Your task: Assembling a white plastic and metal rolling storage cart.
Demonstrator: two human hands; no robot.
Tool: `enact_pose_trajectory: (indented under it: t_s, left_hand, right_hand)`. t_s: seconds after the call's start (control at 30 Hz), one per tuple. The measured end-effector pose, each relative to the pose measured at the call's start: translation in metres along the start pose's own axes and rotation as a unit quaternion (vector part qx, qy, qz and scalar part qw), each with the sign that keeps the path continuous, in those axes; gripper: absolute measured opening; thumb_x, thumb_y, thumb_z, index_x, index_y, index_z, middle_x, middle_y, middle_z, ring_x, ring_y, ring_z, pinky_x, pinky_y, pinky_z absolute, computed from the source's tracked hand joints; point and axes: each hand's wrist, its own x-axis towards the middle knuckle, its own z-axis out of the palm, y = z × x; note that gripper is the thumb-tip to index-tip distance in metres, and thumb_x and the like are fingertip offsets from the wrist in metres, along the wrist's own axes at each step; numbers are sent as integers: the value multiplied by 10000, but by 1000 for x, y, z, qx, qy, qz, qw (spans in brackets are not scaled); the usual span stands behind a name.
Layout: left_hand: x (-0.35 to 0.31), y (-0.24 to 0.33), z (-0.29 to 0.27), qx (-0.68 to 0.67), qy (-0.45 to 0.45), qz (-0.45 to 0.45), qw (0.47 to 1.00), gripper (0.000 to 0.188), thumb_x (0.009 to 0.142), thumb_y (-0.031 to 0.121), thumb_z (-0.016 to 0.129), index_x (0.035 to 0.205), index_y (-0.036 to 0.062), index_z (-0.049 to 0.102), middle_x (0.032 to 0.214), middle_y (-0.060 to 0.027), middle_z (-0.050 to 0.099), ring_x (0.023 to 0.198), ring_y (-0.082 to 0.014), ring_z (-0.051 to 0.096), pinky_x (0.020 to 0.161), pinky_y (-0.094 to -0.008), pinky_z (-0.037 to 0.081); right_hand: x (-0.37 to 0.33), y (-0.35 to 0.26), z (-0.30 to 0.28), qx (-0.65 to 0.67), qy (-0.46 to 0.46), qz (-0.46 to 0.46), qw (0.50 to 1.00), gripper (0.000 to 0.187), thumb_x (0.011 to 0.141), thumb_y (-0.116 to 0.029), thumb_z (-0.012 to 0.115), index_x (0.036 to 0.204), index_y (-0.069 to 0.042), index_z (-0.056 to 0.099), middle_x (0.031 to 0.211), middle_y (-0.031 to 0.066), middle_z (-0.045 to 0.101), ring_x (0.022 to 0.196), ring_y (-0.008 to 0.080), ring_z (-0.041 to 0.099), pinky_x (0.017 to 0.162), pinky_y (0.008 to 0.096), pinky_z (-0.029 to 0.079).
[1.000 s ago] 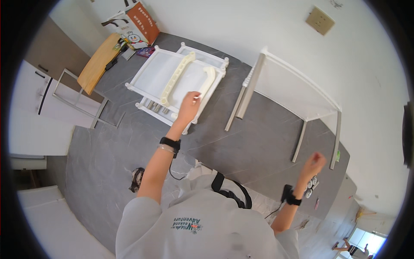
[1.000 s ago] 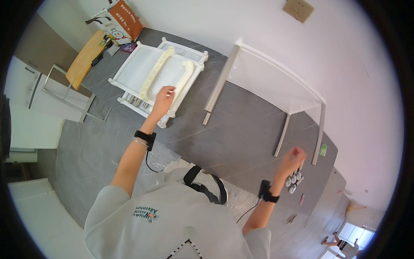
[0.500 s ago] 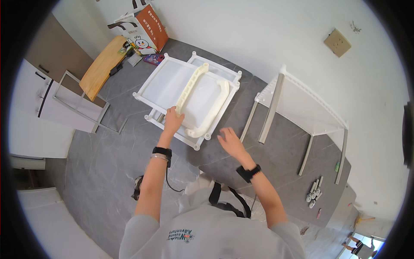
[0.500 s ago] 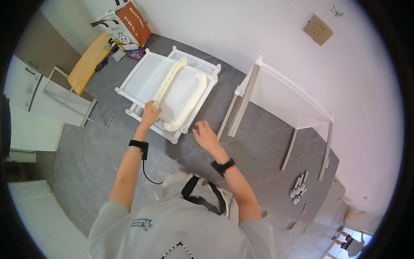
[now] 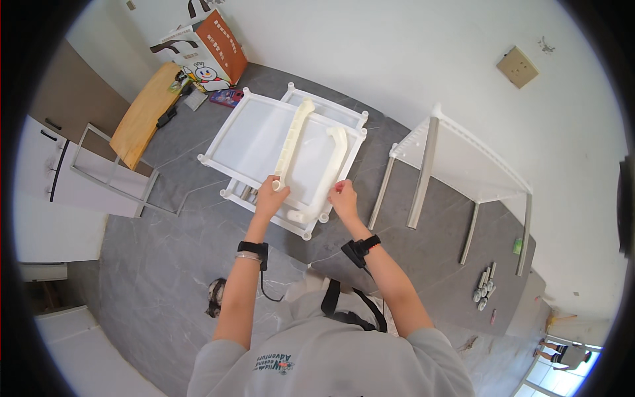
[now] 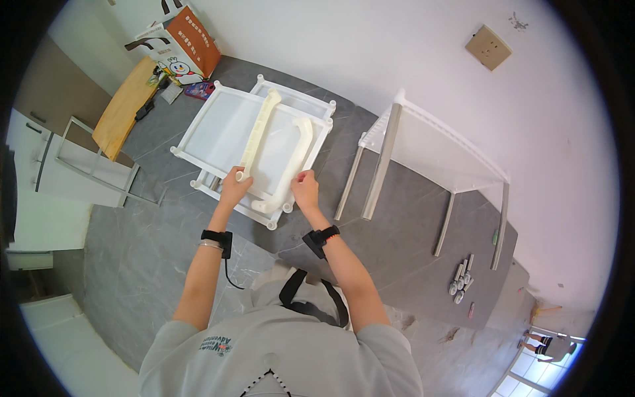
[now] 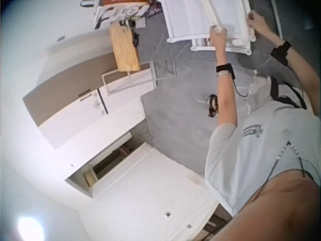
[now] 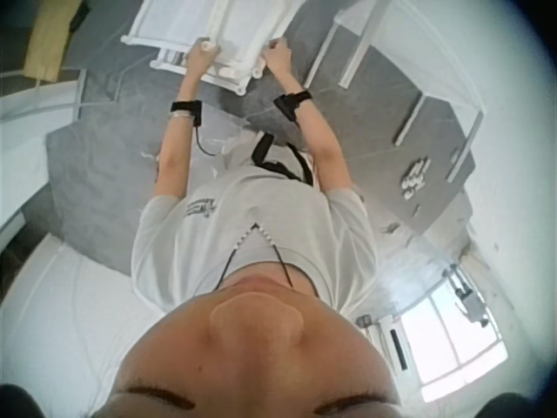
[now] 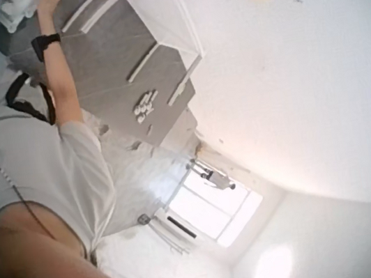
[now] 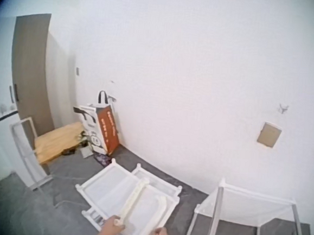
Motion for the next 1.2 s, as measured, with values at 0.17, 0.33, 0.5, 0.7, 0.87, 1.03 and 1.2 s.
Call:
enact_pose_trajectory:
  t_s: [0.17, 0.33, 0.5, 0.7, 0.87, 1.03, 1.2]
  left_hand:
    - [-17, 19, 3, -75, -22, -28, 997, 341, 747, 221, 686, 993, 28, 550, 793, -85, 631, 661, -136, 579, 614, -283, 470]
    - [-42, 23, 27, -140, -39, -58, 988, 337, 767, 220, 675, 996, 18, 534, 792, -119, 634, 717, -159, 617, 641, -298, 486]
    - [-50, 41, 22, -139, -64, -70, 986, 308, 785, 154, 666, 1028, 26, 527, 828, -76, 637, 711, -100, 605, 610, -257, 489]
    - [-55, 77, 15, -182, -72, 29, 980, 384, 759, 174, 684, 1065, 9, 522, 828, -125, 630, 677, -146, 613, 587, -269, 481]
    - [-69, 107, 30, -176, -119, 12, 977, 401, 749, 178, 688, 1064, 0, 515, 919, -161, 608, 798, -218, 612, 682, -304, 489]
    - [-87, 106, 69, -62, -122, 165, 977, 449, 713, 143, 692, 1093, 17, 487, 1143, -236, 486, 968, -359, 547, 825, -363, 460]
    - [-99, 105, 94, 108, -104, 260, 954, 413, 677, 77, 653, 1042, 4, 473, 1135, -229, 463, 869, -341, 571, 722, -384, 496]
  right_hand:
    - [-13, -6, -7, 93, -69, 81, 990, 409, 792, -266, 587, 1002, 69, 485, 748, 168, 636, 605, 278, 644, 629, 335, 504]
    - [-12, -17, 23, 13, -94, 64, 993, 557, 798, -309, 575, 1145, 85, 389, 882, 273, 611, 786, 360, 631, 727, 389, 494]
    - [-12, -11, 32, -33, -52, 36, 997, 569, 793, -324, 600, 1141, 79, 400, 949, 266, 602, 848, 331, 633, 699, 373, 504]
    - [-22, 12, 1, 150, 21, -26, 988, 530, 853, -269, 536, 1212, 64, 332, 1003, 291, 578, 930, 401, 586, 805, 399, 455]
    - [-34, 38, -37, 244, 136, -25, 960, 417, 931, -211, 446, 1246, 40, 337, 982, 189, 598, 895, 192, 601, 758, 296, 455]
    - [-44, 66, -53, 171, 162, 19, 972, 441, 913, -233, 477, 1243, 34, 355, 973, 208, 603, 893, 239, 605, 772, 332, 458]
    - [-53, 83, -51, 34, 133, 45, 990, 439, 889, -227, 519, 1235, 9, 386, 918, 145, 614, 848, 189, 584, 747, 298, 457]
